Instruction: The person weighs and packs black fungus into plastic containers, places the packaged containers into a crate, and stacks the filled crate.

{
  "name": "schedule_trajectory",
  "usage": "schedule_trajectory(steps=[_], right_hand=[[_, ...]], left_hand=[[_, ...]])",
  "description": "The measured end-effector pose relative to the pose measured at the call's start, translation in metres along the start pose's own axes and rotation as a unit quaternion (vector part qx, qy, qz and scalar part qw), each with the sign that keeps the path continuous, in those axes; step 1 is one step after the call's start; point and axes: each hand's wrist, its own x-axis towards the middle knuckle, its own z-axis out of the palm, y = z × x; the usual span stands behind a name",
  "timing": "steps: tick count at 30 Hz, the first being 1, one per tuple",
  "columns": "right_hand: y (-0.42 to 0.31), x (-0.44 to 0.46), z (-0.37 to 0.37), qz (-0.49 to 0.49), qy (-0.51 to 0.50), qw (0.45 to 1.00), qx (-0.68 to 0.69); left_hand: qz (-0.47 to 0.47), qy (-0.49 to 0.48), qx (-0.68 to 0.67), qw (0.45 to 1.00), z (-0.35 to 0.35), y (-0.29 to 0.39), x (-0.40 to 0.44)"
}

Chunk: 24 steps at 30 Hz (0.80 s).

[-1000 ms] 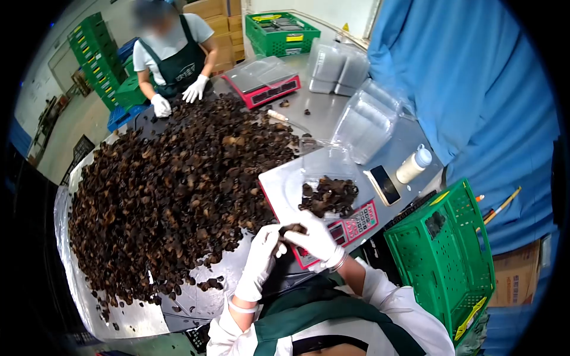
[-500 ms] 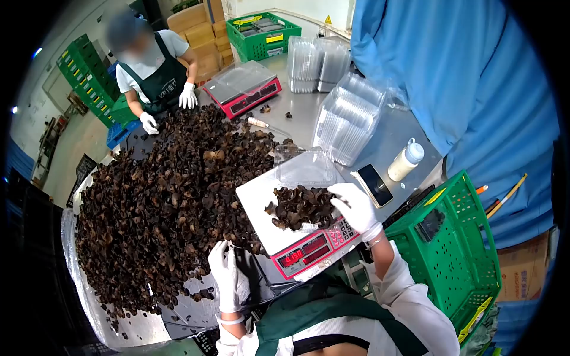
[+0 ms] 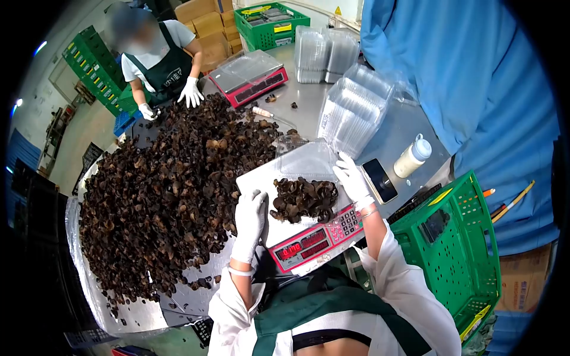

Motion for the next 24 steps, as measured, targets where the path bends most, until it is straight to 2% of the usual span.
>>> schedule_trajectory(steps=[1, 2, 4, 6, 7, 8, 10, 11, 12, 13, 14, 15, 16, 18, 19, 21, 22, 23, 24], right_hand=[[0.0, 0.001, 0.001, -0.019, -0.004, 0.999, 0.048], [0.001, 0.002, 0.002, -0.037, -0.008, 0.995, 0.095], [-0.016, -0.007, -0.004, -0.055, -0.011, 0.991, 0.118], [-0.03, -0.017, -0.011, -0.065, -0.022, 0.976, 0.209], [-0.043, -0.024, -0.017, -0.068, -0.029, 0.979, 0.192], [-0.039, -0.026, -0.016, -0.067, -0.028, 0.979, 0.192], [-0.042, -0.032, -0.018, -0.082, -0.041, 0.977, 0.194], [-0.053, -0.042, -0.02, -0.106, -0.035, 0.97, 0.214], [-0.051, -0.047, -0.02, -0.107, -0.037, 0.97, 0.213], [-0.048, -0.053, -0.023, -0.128, -0.06, 0.978, 0.153], [-0.045, -0.058, -0.024, -0.149, -0.082, 0.981, 0.092], [-0.041, -0.063, -0.021, -0.228, -0.05, 0.969, -0.076], [-0.055, -0.077, -0.02, -0.217, -0.034, 0.964, -0.151], [-0.051, -0.089, -0.016, -0.238, 0.036, 0.953, -0.185], [-0.05, -0.093, -0.016, -0.238, 0.035, 0.953, -0.186], [-0.047, -0.102, -0.022, -0.073, -0.019, 0.991, -0.114], [-0.044, -0.103, -0.025, -0.071, -0.016, 0.991, -0.115], [-0.039, -0.103, -0.027, 0.039, -0.101, 0.994, -0.024], [-0.034, -0.105, -0.027, 0.149, -0.183, 0.969, 0.069]], left_hand=[[-0.026, 0.025, -0.011, 0.999, 0.0, 0.0, -0.002], [-0.05, 0.008, 0.004, 0.999, -0.005, -0.005, -0.007], [-0.059, 0.095, 0.024, 0.994, -0.017, -0.02, -0.023], [-0.07, 0.125, 0.136, 0.98, -0.037, -0.031, -0.038], [-0.074, 0.123, 0.139, 0.98, -0.045, -0.026, -0.041], [-0.081, 0.118, 0.094, 0.985, -0.048, -0.016, -0.043], [-0.054, 0.043, 0.011, 0.998, -0.044, 0.007, -0.041], [-0.149, 0.004, -0.118, 0.982, -0.034, 0.017, -0.042], [-0.239, -0.036, -0.243, 0.939, -0.026, 0.025, -0.041], [-0.319, -0.087, -0.302, 0.894, -0.031, 0.039, -0.032], [-0.331, -0.08, -0.33, 0.881, -0.013, 0.028, -0.037], [-0.321, -0.055, -0.366, 0.872, -0.003, 0.023, -0.039], [-0.31, -0.03, -0.401, 0.862, 0.0, 0.023, -0.039], [-0.356, -0.033, -0.503, 0.787, -0.005, 0.021, -0.037], [-0.369, -0.047, -0.554, 0.744, -0.012, 0.021, -0.035], [-0.405, -0.118, -0.555, 0.717, -0.036, 0.028, -0.031], [-0.418, -0.138, -0.571, 0.693, -0.043, 0.033, -0.03], [-0.405, -0.148, -0.571, 0.699, -0.039, 0.031, -0.035], [-0.392, -0.158, -0.571, 0.704, -0.035, 0.03, -0.041]])
